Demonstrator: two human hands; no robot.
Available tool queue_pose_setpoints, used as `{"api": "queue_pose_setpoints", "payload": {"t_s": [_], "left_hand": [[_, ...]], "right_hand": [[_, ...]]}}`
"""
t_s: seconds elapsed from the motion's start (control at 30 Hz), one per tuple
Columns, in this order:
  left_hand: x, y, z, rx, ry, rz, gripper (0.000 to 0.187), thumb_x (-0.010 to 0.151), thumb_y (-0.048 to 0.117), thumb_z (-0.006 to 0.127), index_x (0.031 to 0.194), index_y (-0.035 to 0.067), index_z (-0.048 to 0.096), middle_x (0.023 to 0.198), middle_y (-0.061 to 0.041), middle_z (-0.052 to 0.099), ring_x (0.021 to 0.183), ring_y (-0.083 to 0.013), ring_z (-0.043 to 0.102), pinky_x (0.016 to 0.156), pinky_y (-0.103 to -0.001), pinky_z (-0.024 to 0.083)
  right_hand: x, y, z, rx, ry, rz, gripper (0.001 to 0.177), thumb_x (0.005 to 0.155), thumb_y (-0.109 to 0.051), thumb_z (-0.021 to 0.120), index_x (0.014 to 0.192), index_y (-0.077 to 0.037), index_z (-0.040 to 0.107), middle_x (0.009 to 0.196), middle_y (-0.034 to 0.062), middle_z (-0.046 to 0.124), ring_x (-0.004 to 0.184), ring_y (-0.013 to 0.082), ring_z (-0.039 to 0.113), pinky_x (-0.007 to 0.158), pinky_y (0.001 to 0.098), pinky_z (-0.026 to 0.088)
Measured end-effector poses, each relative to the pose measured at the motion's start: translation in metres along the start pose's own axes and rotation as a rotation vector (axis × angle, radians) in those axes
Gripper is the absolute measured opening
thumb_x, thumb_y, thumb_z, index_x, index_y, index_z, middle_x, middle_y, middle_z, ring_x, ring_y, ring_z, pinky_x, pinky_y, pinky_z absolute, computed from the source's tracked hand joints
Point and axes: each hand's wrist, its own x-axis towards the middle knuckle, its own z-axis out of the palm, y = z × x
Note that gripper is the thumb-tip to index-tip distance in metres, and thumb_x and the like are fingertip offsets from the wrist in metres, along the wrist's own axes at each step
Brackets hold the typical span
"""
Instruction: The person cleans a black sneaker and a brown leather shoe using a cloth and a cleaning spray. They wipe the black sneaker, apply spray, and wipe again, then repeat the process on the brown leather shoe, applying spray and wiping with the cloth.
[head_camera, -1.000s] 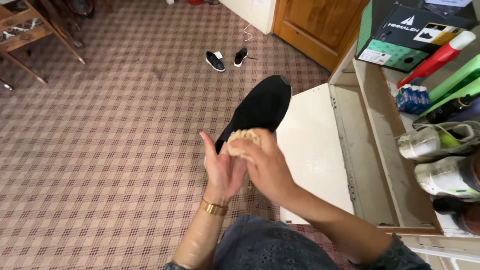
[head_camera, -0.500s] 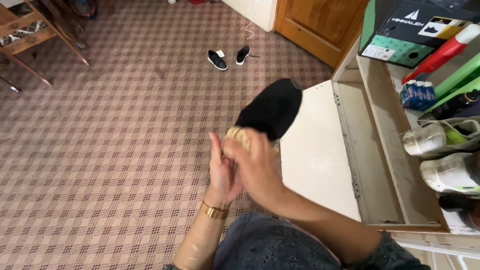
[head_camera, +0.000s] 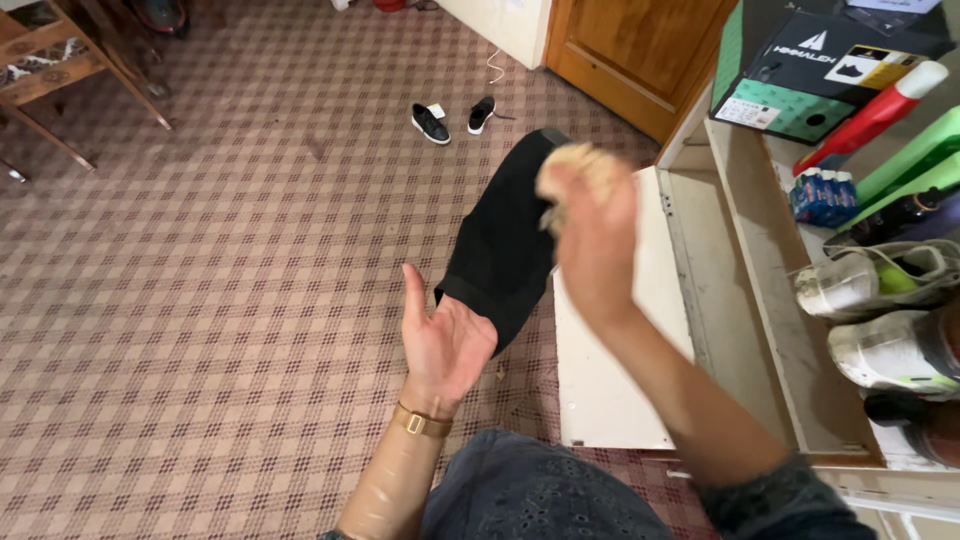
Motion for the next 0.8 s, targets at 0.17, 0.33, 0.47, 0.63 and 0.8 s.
{"api": "queue_pose_setpoints", "payload": {"t_s": [0.17, 0.33, 0.47, 0.63, 0.8], "left_hand": [[-0.006, 0.002, 0.0, -0.015, 0.046, -0.025, 0.099, 0.096, 0.074, 0.036, 0.16, -0.002, 0.03, 0.165, -0.012, 0.037, 0.154, -0.0261, 0.031, 0.127, -0.041, 0.021], [-0.006, -0.001, -0.012, -0.043, 0.103, -0.007, 0.1, 0.096, 0.075, 0.036, 0.16, -0.002, 0.032, 0.164, -0.01, 0.042, 0.151, -0.0238, 0.036, 0.126, -0.037, 0.024], [-0.001, 0.004, -0.022, -0.041, 0.011, 0.031, 0.097, 0.097, 0.075, 0.037, 0.16, 0.002, 0.032, 0.161, -0.011, 0.043, 0.144, -0.0279, 0.043, 0.121, -0.042, 0.031], [0.003, 0.004, -0.026, -0.178, -0.068, 0.009, 0.098, 0.102, 0.075, 0.036, 0.162, -0.002, 0.031, 0.162, -0.015, 0.042, 0.143, -0.0303, 0.045, 0.12, -0.044, 0.034], [0.01, -0.001, 0.0, -0.05, -0.026, 0.041, 0.098, 0.096, 0.074, 0.035, 0.161, 0.001, 0.03, 0.166, -0.011, 0.038, 0.152, -0.0262, 0.037, 0.127, -0.042, 0.024]], "right_hand": [[-0.042, -0.046, 0.0, 0.038, -0.123, 0.059, 0.039, 0.091, 0.002, 0.062, 0.128, -0.011, 0.064, 0.127, 0.0224, 0.055, 0.117, 0.0414, 0.054, 0.099, 0.051, 0.045], [-0.067, -0.046, -0.002, 0.363, -0.285, 0.343, 0.021, 0.096, 0.0, 0.059, 0.117, -0.004, 0.06, 0.119, 0.0297, 0.046, 0.107, 0.0467, 0.046, 0.09, 0.0511, 0.044], [-0.096, -0.062, 0.003, 0.359, -0.406, 0.241, 0.02, 0.095, -0.002, 0.062, 0.113, -0.007, 0.063, 0.119, 0.0281, 0.046, 0.104, 0.0445, 0.047, 0.09, 0.051, 0.044], [-0.081, -0.038, 0.006, -0.053, -0.222, -0.2, 0.04, 0.088, -0.002, 0.063, 0.124, -0.019, 0.069, 0.129, 0.0176, 0.052, 0.113, 0.038, 0.052, 0.099, 0.0465, 0.048], [-0.04, -0.013, 0.009, 1.051, -0.076, 0.765, 0.03, 0.099, -0.006, 0.065, 0.125, -0.021, 0.06, 0.126, 0.0177, 0.061, 0.114, 0.0296, 0.059, 0.098, 0.0378, 0.051]]}}
